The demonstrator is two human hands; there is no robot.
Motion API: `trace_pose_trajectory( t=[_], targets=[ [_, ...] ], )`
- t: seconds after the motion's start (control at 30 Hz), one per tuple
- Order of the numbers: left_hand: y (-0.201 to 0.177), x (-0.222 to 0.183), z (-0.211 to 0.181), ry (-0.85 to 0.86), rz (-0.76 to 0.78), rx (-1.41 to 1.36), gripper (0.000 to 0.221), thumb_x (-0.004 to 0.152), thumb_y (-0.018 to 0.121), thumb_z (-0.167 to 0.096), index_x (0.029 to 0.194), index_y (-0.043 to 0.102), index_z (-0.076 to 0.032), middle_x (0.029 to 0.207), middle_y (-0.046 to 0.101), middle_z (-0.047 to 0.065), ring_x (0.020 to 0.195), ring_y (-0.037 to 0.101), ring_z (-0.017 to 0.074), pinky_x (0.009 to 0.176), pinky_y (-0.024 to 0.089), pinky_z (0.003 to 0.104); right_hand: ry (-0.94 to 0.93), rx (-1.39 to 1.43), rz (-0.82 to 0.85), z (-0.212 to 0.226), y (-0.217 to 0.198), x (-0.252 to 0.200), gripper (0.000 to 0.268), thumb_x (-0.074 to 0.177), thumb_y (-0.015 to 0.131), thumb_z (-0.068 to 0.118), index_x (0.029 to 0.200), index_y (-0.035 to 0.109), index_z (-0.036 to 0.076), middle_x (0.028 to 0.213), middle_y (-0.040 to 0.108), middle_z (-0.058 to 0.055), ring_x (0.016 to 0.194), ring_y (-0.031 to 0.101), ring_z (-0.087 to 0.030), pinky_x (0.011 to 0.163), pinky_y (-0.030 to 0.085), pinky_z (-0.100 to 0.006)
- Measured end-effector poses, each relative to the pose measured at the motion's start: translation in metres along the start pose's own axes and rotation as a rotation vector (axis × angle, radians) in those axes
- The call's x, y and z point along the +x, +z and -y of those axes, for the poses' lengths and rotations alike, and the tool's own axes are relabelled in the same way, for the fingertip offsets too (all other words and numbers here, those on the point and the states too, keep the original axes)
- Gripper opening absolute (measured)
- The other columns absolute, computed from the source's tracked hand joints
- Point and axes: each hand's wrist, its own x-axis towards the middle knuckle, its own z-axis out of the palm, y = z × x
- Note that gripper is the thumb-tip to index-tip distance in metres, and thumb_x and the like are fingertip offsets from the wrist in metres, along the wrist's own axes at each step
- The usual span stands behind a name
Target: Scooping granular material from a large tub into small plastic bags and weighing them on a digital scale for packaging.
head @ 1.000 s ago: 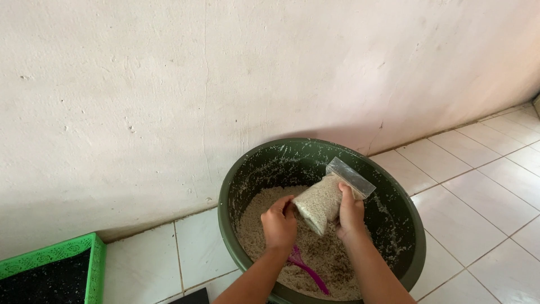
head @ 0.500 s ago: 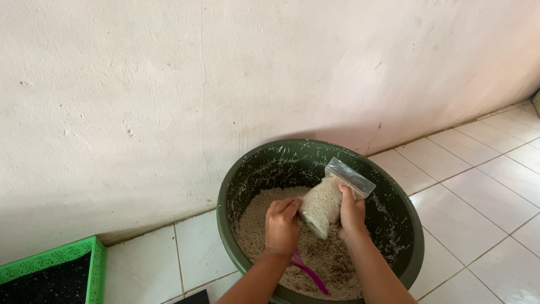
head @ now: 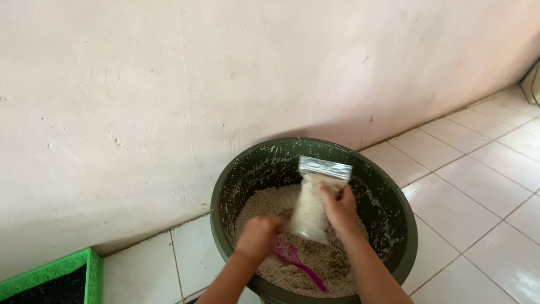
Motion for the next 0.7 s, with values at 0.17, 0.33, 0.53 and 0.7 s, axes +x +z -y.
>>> trace_pose_trajectory(
  t=[0.17,0.33,0.53,0.7],
  targets=[
    [-0.042,-0.017,-0.009,-0.286,-0.353,-0.439,0.031,0.09,0.056,-0.03,0.073,0.071,-0.008,0.062,0.068,0.002,0.042,0.055,0.0127,0.045,0.048,0.028,-0.198,-0.167,0.193,-0.016,0.006,0.0,0.059,0.081,0.061,0.042,0.127,0.048,0.007,0.103,0.071,-0.014,0.081,0.074,-0.026,0.058,0.064,-0.031],
    [-0.059,-0.009,-0.013,-0.437,-0.289,-0.817,0.061,0.081,0.07,-0.04,0.129,0.057,-0.004,0.112,0.069,0.01,0.102,0.068,0.0169,0.088,0.057,0.029,-0.328,-0.115,0.397,-0.04,0.013,0.001,0.052,0.079,0.069,0.035,0.118,0.052,0.005,0.104,0.07,-0.017,0.084,0.075,-0.028,0.063,0.069,-0.033],
    [-0.073,-0.01,-0.01,-0.507,-0.417,-0.802,0.023,0.088,0.071,-0.023,0.101,0.078,-0.005,0.075,0.073,0.002,0.06,0.056,0.0088,0.055,0.047,0.023,-0.495,-0.083,0.637,-0.045,0.013,-0.003,0.048,0.08,0.071,0.036,0.113,0.057,0.003,0.094,0.074,-0.015,0.072,0.078,-0.025,0.055,0.068,-0.029],
    [-0.08,-0.02,0.001,-0.299,-0.277,-0.909,0.023,0.094,0.062,-0.025,0.096,0.069,-0.003,0.079,0.067,0.004,0.069,0.056,0.0111,0.066,0.049,0.025,-0.48,0.055,0.734,-0.041,0.013,-0.011,0.057,0.076,0.076,0.022,0.123,0.054,-0.001,0.104,0.072,-0.018,0.084,0.075,-0.028,0.072,0.065,-0.039]
  ],
)
